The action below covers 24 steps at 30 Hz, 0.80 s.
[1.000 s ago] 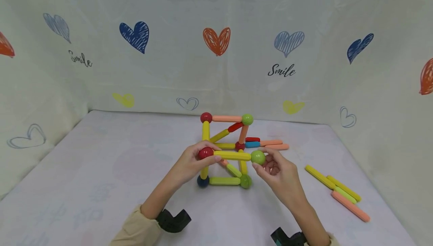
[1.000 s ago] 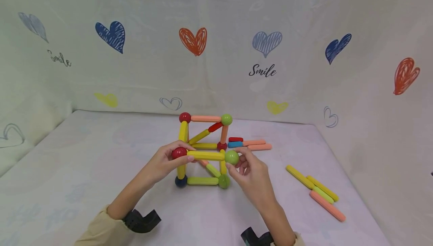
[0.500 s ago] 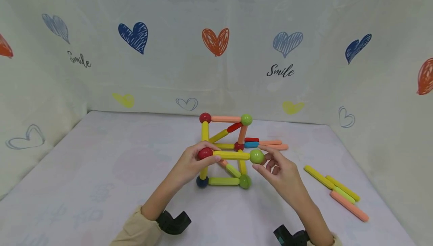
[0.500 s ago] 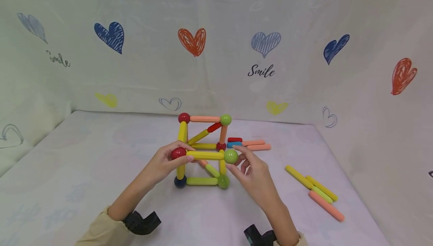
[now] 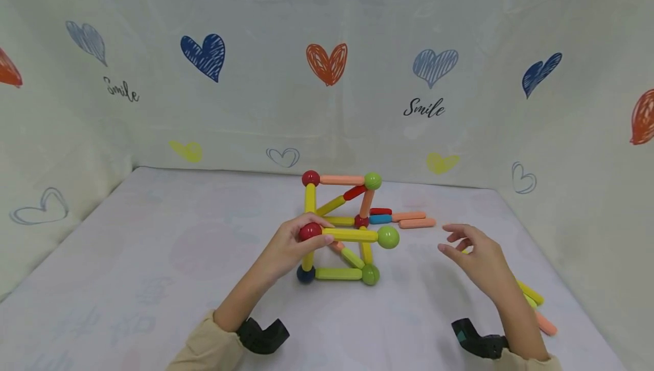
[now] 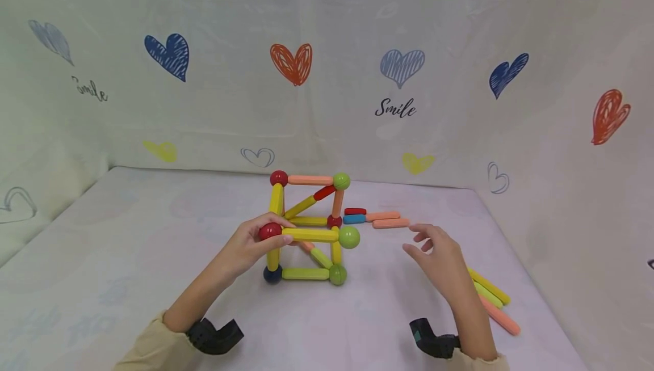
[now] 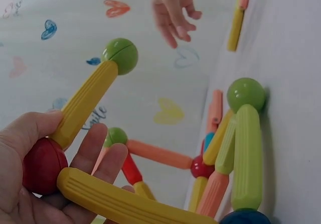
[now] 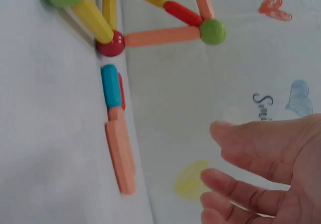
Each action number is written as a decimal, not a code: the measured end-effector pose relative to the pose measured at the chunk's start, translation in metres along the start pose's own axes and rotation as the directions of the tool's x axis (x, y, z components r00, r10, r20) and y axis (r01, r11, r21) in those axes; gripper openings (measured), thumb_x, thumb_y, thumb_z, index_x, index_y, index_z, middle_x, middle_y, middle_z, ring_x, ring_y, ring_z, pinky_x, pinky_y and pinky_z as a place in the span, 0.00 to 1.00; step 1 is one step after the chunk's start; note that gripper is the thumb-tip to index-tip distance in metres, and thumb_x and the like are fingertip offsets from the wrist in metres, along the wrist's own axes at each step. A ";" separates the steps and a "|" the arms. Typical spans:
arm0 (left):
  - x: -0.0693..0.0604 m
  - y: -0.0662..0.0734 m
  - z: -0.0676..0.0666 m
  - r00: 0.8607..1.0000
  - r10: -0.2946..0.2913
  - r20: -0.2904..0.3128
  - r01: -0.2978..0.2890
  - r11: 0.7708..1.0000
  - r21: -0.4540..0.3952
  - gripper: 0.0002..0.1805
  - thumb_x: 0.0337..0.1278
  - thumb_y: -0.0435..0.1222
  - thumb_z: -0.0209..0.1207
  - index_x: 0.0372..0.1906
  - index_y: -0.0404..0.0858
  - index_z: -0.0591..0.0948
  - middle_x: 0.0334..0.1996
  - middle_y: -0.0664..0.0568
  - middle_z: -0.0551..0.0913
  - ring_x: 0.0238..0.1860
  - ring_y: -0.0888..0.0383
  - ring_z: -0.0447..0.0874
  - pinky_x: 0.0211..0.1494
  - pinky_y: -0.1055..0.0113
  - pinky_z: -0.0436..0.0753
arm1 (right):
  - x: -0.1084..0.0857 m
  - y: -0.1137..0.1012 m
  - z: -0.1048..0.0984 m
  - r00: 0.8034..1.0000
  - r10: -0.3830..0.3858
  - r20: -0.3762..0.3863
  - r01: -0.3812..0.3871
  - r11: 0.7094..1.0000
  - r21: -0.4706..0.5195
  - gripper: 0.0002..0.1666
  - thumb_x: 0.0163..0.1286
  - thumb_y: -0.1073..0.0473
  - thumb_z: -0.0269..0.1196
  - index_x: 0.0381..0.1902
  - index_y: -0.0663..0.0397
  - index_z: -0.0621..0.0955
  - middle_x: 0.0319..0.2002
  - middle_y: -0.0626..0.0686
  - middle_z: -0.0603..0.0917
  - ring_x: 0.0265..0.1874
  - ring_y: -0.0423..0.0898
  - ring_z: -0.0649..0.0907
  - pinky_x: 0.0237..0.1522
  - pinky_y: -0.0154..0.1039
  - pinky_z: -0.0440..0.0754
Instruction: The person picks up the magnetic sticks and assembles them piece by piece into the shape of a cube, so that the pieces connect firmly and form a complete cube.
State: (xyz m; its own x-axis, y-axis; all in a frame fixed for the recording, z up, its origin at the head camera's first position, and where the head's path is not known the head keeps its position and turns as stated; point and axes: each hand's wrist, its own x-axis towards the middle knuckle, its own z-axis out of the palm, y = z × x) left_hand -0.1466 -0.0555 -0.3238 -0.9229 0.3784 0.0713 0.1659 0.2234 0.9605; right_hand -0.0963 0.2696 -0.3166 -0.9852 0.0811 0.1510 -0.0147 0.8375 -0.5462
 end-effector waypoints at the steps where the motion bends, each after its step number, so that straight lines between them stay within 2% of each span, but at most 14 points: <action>1: 0.000 0.000 0.000 1.000 -0.001 -0.001 0.001 1.000 0.000 0.14 0.56 0.41 0.61 0.46 0.40 0.79 0.45 0.48 0.79 0.44 0.55 0.74 0.44 0.57 0.81 | 0.001 0.008 -0.002 0.999 0.032 0.017 -0.032 0.999 -0.009 0.28 0.63 0.53 0.63 0.57 0.63 0.72 0.44 0.62 0.78 0.40 0.52 0.76 0.30 0.34 0.73; 5: 0.001 -0.001 0.001 1.000 -0.006 0.002 0.006 1.000 -0.007 0.14 0.56 0.41 0.61 0.46 0.41 0.79 0.46 0.48 0.79 0.45 0.55 0.73 0.45 0.57 0.81 | 0.004 0.038 -0.008 0.980 0.176 0.090 -0.173 0.984 -0.041 0.30 0.64 0.54 0.61 0.58 0.67 0.70 0.48 0.68 0.75 0.43 0.57 0.74 0.30 0.37 0.73; 9: 0.001 -0.002 0.000 1.000 -0.011 0.003 0.011 1.000 -0.013 0.15 0.56 0.42 0.61 0.46 0.41 0.79 0.46 0.48 0.79 0.45 0.55 0.73 0.45 0.57 0.81 | 0.006 0.058 -0.009 0.935 0.316 0.160 -0.307 0.949 -0.078 0.30 0.63 0.56 0.60 0.58 0.69 0.69 0.51 0.72 0.72 0.43 0.61 0.73 0.31 0.42 0.76; 12: 0.000 -0.001 0.000 1.000 -0.017 -0.001 0.017 1.000 -0.013 0.15 0.56 0.42 0.61 0.46 0.41 0.79 0.46 0.48 0.79 0.45 0.55 0.73 0.45 0.58 0.81 | 0.008 0.067 -0.008 0.923 0.340 0.182 -0.324 0.939 -0.112 0.29 0.61 0.58 0.60 0.56 0.71 0.70 0.50 0.74 0.72 0.44 0.63 0.74 0.36 0.49 0.76; 15: 0.000 -0.001 0.000 1.000 -0.019 -0.001 0.019 1.000 -0.015 0.14 0.56 0.42 0.61 0.46 0.41 0.79 0.45 0.48 0.79 0.45 0.55 0.73 0.45 0.58 0.81 | 0.009 0.073 -0.006 0.933 0.314 0.177 -0.293 0.947 -0.131 0.28 0.61 0.59 0.60 0.55 0.72 0.71 0.49 0.75 0.73 0.45 0.66 0.74 0.41 0.54 0.74; 21: 0.000 0.000 0.000 1.000 -0.016 -0.002 0.016 1.000 -0.008 0.14 0.56 0.41 0.61 0.46 0.41 0.79 0.45 0.48 0.79 0.45 0.55 0.73 0.44 0.60 0.81 | 0.008 0.078 -0.004 0.937 0.311 0.162 -0.288 0.946 -0.148 0.28 0.60 0.60 0.60 0.54 0.74 0.71 0.48 0.76 0.73 0.45 0.67 0.74 0.42 0.56 0.73; 24: 0.000 0.000 0.000 1.000 -0.012 -0.001 0.012 1.000 -0.008 0.14 0.56 0.41 0.61 0.46 0.41 0.79 0.45 0.48 0.79 0.45 0.55 0.73 0.44 0.59 0.81 | 0.007 0.080 -0.003 0.932 0.326 0.159 -0.300 0.939 -0.169 0.26 0.60 0.60 0.61 0.52 0.74 0.73 0.46 0.75 0.75 0.43 0.66 0.73 0.42 0.55 0.72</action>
State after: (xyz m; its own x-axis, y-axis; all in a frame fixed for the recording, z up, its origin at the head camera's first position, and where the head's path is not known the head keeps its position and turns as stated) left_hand -0.1464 -0.0557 -0.3236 -0.9252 0.3749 0.0596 0.1514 0.2205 0.9636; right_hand -0.1039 0.3388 -0.3569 -0.9500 0.2632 -0.1684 0.3106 0.8534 -0.4186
